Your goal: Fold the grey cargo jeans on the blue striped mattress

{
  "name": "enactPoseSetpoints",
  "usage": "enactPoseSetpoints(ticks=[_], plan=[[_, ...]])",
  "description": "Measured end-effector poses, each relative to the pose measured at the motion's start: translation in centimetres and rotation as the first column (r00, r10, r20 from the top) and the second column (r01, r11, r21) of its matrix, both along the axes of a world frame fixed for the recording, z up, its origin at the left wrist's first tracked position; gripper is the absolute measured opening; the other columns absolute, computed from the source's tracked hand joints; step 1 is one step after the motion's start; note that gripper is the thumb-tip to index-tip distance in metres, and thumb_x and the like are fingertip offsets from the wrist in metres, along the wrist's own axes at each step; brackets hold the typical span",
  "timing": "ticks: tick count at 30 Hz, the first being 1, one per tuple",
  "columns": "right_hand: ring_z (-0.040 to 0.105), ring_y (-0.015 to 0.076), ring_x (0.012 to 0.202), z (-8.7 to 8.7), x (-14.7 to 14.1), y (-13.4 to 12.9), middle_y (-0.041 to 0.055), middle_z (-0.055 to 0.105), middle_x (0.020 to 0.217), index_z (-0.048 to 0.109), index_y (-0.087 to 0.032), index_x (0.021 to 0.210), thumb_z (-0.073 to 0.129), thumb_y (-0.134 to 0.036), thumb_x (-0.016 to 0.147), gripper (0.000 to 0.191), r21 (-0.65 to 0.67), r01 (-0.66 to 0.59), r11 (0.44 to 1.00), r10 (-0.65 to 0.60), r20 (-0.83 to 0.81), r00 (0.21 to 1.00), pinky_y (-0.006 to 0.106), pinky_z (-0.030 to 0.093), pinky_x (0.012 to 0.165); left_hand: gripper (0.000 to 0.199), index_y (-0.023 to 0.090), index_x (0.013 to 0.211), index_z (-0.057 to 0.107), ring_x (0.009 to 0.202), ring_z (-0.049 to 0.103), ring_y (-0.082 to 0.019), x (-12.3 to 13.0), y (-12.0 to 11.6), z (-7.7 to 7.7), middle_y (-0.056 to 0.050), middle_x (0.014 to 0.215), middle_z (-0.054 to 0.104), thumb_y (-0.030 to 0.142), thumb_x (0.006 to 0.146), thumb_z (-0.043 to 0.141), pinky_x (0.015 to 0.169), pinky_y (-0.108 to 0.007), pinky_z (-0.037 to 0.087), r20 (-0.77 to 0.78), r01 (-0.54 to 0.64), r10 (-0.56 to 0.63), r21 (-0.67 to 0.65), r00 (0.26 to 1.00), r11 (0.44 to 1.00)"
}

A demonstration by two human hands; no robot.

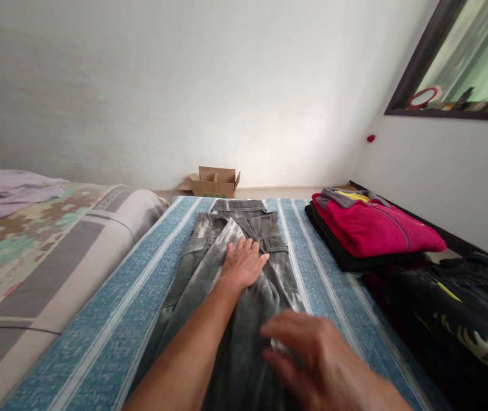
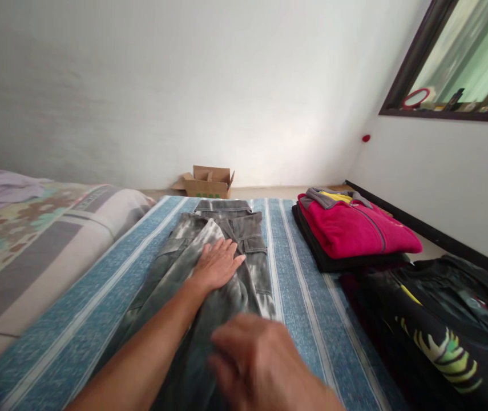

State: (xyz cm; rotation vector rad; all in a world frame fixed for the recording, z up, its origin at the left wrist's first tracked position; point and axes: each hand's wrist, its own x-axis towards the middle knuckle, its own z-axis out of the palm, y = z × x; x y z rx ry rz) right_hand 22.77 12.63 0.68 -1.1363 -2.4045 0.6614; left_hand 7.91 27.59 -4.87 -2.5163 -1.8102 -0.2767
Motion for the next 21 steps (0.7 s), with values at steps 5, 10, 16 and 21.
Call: enactPoseSetpoints(ticks=[5,10,16,21], plan=[[0.065,0.0193,0.09,-0.4,0.3,14.7,0.0075,0.071,0.092,0.069,-0.022,0.098,0.04,-0.027,0.092,0.03,0.169,0.554,0.815,-0.58,0.237,0.78,0.023,0.044,0.072,0.045,0.02,0.122,0.054,0.132,0.033,-0.033,0.1,-0.1,-0.8,-0.012,0.135,0.05,0.049,0.091,0.036,0.104,-0.057,0.025,0.005,-0.017,0.017,0.02,1.0,1.0],[0.058,0.0256,0.11,-2.4,0.8,25.4,0.0109,0.062,0.121,0.056,-0.023,0.128,0.047,-0.021,0.089,0.04,0.178,0.601,0.78,-0.625,0.287,0.726,0.032,0.046,0.085,0.047,0.02,0.121,0.055,0.132,0.032,-0.034,0.2,-0.5,-0.9,-0.011,0.135,0.049,0.05,0.09,0.036,0.105,-0.058,0.023,0.042,-0.016,0.014,0.03,0.999,0.999],[0.06,0.0203,0.103,-4.8,1.1,31.1,0.0074,0.06,0.118,0.058,-0.017,0.117,0.056,-0.032,0.091,0.031,0.056,0.488,0.871,-0.47,0.38,0.797,0.041,0.049,0.087,0.046,0.019,0.119,0.056,0.132,0.03,-0.034,0.4,-0.6,-1.1,-0.012,0.133,0.05,0.049,0.09,0.037,0.105,-0.059,0.022,0.066,-0.024,0.023,0.028,0.998,0.999],[0.063,0.0146,0.079,-5.4,1.7,33.5,0.004,0.064,0.097,0.06,-0.013,0.107,0.056,-0.035,0.091,0.027,-0.063,0.477,0.877,-0.395,0.47,0.789,0.032,0.054,0.069,0.044,0.018,0.117,0.056,0.132,0.031,-0.033,0.5,-0.7,-1.3,-0.012,0.131,0.051,0.048,0.09,0.039,0.106,-0.059,0.022,0.076,-0.023,0.021,0.03,0.997,0.999]])
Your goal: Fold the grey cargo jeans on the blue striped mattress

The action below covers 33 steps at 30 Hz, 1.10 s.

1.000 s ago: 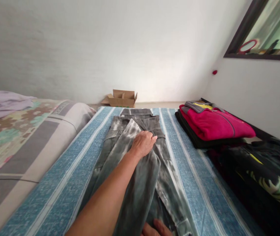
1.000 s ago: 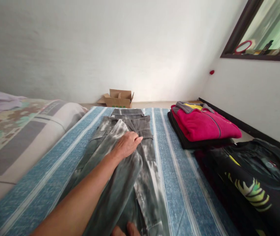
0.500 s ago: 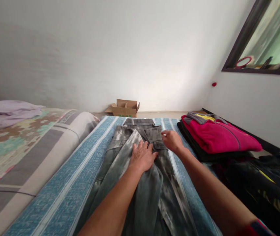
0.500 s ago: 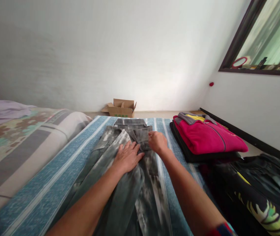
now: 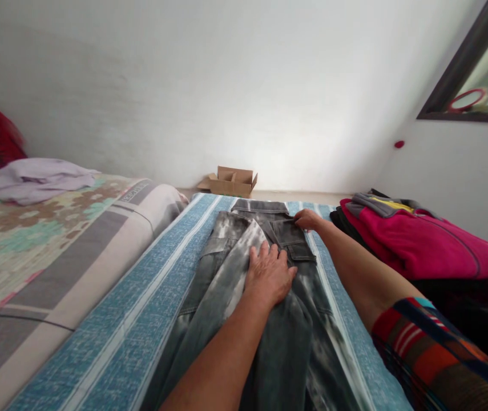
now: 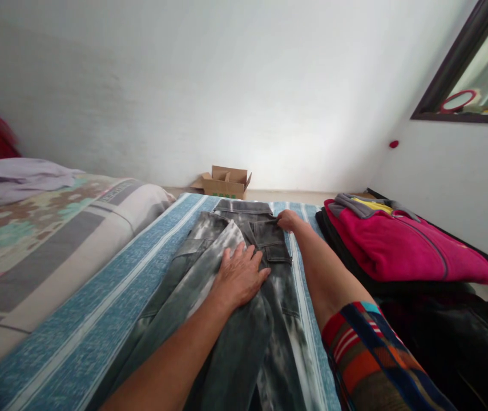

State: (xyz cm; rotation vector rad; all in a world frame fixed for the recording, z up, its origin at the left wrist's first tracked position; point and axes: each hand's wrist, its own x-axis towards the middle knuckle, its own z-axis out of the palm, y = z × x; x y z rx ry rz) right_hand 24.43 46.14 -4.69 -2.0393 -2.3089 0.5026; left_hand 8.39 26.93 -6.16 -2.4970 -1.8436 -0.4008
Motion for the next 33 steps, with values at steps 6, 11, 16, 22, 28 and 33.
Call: enactPoseSetpoints(ticks=[6,11,16,22,28,33], plan=[[0.062,0.016,0.085,0.2,0.5,1.3,0.0052,0.062,0.102,0.059,-0.014,0.106,0.056,-0.035,0.09,0.026,-0.016,-0.001,1.0,0.002,0.047,0.999,0.034,0.053,0.073,0.041,0.02,0.115,0.056,0.133,0.031,-0.033,0.0,-0.1,0.2,-0.011,0.132,0.051,0.047,0.089,0.04,0.106,-0.058,0.022,0.005,-0.009,0.009,-0.016,1.0,1.0],[0.06,0.0187,0.094,0.0,0.0,1.7,0.0062,0.061,0.108,0.059,-0.015,0.107,0.056,-0.036,0.09,0.027,0.104,0.032,0.994,-0.038,0.058,0.998,0.038,0.051,0.081,0.039,0.019,0.113,0.057,0.132,0.031,-0.033,0.0,-0.2,0.2,-0.012,0.131,0.051,0.045,0.089,0.041,0.107,-0.058,0.022,0.003,-0.009,0.009,-0.013,1.0,1.0],[0.062,0.0165,0.085,-0.6,-0.3,1.8,0.0044,0.065,0.097,0.063,-0.013,0.097,0.056,-0.039,0.09,0.028,0.172,0.096,0.98,-0.102,0.027,0.994,0.035,0.051,0.077,0.037,0.02,0.113,0.057,0.132,0.03,-0.033,0.1,-0.1,0.0,-0.012,0.13,0.051,0.044,0.089,0.042,0.107,-0.059,0.021,0.002,-0.013,0.013,-0.001,1.0,1.0],[0.064,0.0173,0.088,-1.6,-0.4,1.4,0.0076,0.07,0.095,0.069,-0.014,0.096,0.059,-0.028,0.084,0.021,0.263,0.158,0.952,-0.16,-0.014,0.987,0.021,0.044,0.069,0.039,0.019,0.115,0.056,0.132,0.031,-0.033,0.2,-0.1,-0.1,-0.012,0.13,0.051,0.044,0.089,0.041,0.107,-0.058,0.021,0.007,-0.012,0.012,-0.003,1.0,1.0],[0.061,0.0207,0.097,-2.4,-0.8,0.2,0.01,0.067,0.105,0.065,-0.018,0.105,0.057,-0.026,0.084,0.023,0.323,0.149,0.934,-0.162,0.013,0.987,0.024,0.043,0.074,0.038,0.021,0.114,0.056,0.133,0.03,-0.032,0.2,-0.1,-0.1,-0.011,0.132,0.05,0.044,0.089,0.041,0.107,-0.058,0.02,-0.002,-0.021,0.021,-0.016,1.0,1.0],[0.057,0.0242,0.104,-1.2,-1.1,-1.6,0.0146,0.06,0.116,0.061,-0.017,0.111,0.049,-0.025,0.089,0.027,0.403,0.128,0.906,-0.159,0.044,0.986,0.03,0.042,0.081,0.041,0.019,0.116,0.057,0.133,0.029,-0.033,0.2,0.1,-0.3,-0.012,0.134,0.049,0.045,0.089,0.04,0.107,-0.058,0.02,-0.002,-0.022,0.022,-0.013,1.0,1.0]])
